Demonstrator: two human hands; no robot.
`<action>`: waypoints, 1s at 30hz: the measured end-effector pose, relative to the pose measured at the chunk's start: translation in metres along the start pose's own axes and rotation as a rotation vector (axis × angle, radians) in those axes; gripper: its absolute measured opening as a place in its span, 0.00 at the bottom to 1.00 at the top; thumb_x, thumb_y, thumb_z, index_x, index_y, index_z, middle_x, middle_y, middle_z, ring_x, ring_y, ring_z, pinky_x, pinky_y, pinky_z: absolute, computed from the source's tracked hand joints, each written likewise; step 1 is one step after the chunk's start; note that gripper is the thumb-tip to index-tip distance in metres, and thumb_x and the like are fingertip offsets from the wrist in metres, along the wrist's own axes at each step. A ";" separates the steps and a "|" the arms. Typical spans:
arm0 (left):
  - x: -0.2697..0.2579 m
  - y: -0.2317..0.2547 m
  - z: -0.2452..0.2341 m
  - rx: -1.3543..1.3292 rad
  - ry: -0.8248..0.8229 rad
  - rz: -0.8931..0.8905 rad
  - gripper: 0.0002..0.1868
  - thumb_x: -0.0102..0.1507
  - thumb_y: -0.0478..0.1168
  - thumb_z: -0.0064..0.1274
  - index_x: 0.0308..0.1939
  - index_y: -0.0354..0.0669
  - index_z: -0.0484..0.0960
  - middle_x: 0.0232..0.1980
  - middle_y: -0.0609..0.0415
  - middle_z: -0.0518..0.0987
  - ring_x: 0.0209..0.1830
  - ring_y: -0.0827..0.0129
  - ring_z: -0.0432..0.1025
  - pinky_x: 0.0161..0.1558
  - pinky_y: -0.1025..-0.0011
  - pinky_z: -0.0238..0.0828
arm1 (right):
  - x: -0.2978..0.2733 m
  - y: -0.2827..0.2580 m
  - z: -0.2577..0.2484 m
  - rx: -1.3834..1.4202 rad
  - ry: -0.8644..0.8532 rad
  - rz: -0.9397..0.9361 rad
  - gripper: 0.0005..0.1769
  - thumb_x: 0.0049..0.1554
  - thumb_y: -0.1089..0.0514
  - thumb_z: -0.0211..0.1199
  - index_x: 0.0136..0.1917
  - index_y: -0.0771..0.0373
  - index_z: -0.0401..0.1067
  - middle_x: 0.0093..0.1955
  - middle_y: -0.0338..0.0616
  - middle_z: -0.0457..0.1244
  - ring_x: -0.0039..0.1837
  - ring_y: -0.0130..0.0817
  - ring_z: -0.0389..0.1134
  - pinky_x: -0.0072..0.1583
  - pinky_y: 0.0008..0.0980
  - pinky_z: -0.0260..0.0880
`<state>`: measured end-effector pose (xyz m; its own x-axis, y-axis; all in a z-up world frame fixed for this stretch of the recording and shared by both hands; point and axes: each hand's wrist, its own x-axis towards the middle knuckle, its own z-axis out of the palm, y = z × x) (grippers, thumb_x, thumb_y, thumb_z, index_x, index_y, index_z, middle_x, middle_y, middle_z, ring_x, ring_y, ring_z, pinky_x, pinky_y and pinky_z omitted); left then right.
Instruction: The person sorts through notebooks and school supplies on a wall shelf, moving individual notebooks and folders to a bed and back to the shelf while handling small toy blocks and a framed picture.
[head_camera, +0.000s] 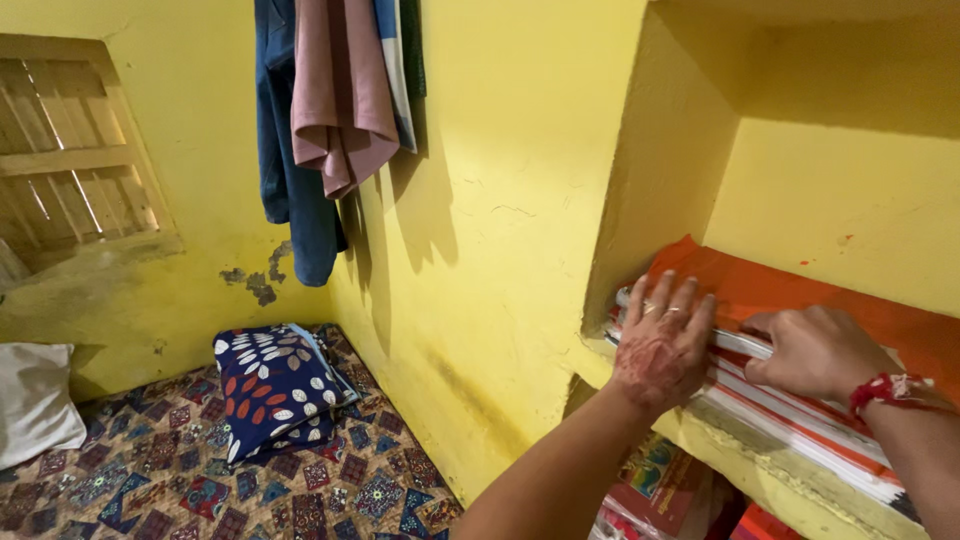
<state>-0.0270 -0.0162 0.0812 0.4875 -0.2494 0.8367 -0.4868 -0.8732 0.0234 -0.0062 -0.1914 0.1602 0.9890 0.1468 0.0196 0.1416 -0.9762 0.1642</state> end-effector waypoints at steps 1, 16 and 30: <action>0.003 0.000 0.002 0.015 -0.031 0.018 0.43 0.48 0.51 0.64 0.65 0.40 0.72 0.71 0.39 0.69 0.77 0.42 0.59 0.78 0.42 0.44 | 0.003 0.002 0.002 0.002 0.007 -0.018 0.38 0.49 0.44 0.70 0.73 0.43 0.71 0.24 0.45 0.64 0.30 0.30 0.67 0.39 0.34 0.72; 0.045 -0.041 0.050 -0.193 -0.485 0.071 0.24 0.59 0.61 0.55 0.40 0.44 0.83 0.44 0.44 0.84 0.48 0.47 0.78 0.50 0.51 0.73 | 0.027 0.019 0.014 0.021 -0.016 -0.034 0.34 0.50 0.46 0.70 0.71 0.43 0.72 0.21 0.37 0.56 0.26 0.28 0.54 0.33 0.32 0.60; 0.029 -0.046 0.072 -0.179 -0.312 0.122 0.27 0.57 0.61 0.60 0.43 0.41 0.80 0.51 0.42 0.83 0.57 0.47 0.76 0.58 0.54 0.73 | 0.021 0.058 0.061 -0.160 0.069 0.068 0.48 0.45 0.48 0.70 0.78 0.42 0.62 0.46 0.37 0.77 0.46 0.31 0.79 0.53 0.34 0.79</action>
<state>0.0619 -0.0133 0.0652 0.6024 -0.4863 0.6329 -0.6600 -0.7495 0.0524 0.0255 -0.2544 0.1103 0.9899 0.0976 0.1023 0.0608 -0.9471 0.3151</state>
